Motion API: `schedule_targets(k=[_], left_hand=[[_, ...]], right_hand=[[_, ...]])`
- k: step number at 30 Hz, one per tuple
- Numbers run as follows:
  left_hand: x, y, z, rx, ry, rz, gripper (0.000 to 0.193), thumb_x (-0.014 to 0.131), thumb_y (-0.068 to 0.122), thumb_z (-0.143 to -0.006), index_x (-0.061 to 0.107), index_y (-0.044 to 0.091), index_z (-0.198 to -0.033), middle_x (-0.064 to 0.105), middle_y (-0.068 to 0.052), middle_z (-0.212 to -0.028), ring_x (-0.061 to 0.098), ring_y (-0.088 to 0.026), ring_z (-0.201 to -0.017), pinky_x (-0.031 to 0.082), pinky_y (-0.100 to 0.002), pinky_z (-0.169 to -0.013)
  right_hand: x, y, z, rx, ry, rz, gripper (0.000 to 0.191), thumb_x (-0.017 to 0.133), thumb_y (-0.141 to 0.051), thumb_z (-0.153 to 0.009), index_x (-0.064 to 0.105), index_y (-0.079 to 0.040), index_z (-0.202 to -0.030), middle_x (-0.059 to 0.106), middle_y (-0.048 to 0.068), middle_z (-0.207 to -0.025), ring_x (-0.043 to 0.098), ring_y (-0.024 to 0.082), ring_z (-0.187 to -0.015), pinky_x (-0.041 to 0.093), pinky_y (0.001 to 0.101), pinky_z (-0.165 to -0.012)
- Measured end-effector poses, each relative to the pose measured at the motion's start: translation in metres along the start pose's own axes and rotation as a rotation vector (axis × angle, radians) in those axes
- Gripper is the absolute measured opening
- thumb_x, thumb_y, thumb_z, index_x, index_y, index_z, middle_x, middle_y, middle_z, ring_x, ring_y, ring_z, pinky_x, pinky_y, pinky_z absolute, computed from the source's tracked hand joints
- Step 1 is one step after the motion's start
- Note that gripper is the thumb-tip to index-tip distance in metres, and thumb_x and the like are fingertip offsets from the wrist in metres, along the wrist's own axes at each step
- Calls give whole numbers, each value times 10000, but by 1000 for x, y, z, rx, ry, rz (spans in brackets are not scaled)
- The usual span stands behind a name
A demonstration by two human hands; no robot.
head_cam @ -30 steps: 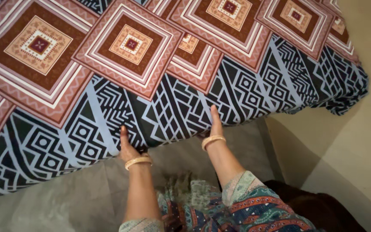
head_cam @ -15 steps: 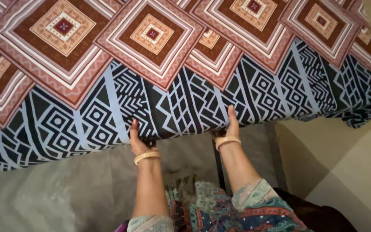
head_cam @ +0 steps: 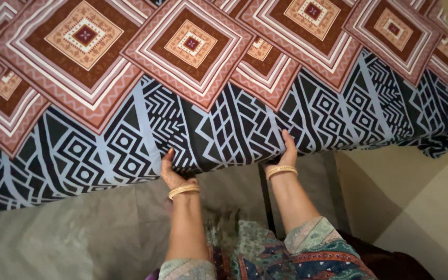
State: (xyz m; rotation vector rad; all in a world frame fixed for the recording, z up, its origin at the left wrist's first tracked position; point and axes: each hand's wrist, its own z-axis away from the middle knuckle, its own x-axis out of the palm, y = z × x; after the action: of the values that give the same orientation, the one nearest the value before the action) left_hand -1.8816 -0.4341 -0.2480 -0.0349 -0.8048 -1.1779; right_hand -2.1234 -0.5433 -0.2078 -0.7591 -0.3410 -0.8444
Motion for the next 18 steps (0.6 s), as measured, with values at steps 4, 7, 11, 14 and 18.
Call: schedule_targets(k=[4,7,11,14,18], left_hand=[[7,-2,2,-102,-18,98,379,722,199,-736,735,73,-1093,758,-83,-1138,715,-287,-1041,579,-465,-942],[11,-2,5,-94,-65,124,394,717,174,-739,740,62,-1115,762,-88,-1155,718,-287,-1067,580,-465,-972],[11,0,5,-153,-96,141,400,718,176,-747,727,43,-1124,759,-97,-1157,717,-293,-1065,583,-466,-970],[6,-1,2,-108,-130,135,392,720,180,-749,716,58,-1122,753,-87,-1157,714,-283,-1064,579,-469,-967],[-4,-10,-7,-83,-203,127,383,732,205,-749,741,40,-1094,756,-109,-1142,720,-295,-1057,587,-470,-969]], right_hand=[[5,6,-3,-66,-71,-80,552,757,-297,-727,697,-74,-1228,732,122,-1254,667,381,-1140,522,576,-1016],[8,11,-2,-26,-83,-88,549,733,-314,-709,682,-108,-1215,720,105,-1256,661,388,-1132,503,613,-997],[6,14,8,-79,-57,-43,565,743,-345,-734,643,-163,-1260,683,58,-1317,635,354,-1193,491,609,-1033],[0,14,16,-50,-121,12,667,754,-486,-790,648,-124,-1341,684,81,-1360,625,345,-1247,499,553,-1062],[-4,14,15,-79,-204,66,757,730,-590,-776,639,-123,-1364,690,79,-1360,632,335,-1246,499,539,-1050]])
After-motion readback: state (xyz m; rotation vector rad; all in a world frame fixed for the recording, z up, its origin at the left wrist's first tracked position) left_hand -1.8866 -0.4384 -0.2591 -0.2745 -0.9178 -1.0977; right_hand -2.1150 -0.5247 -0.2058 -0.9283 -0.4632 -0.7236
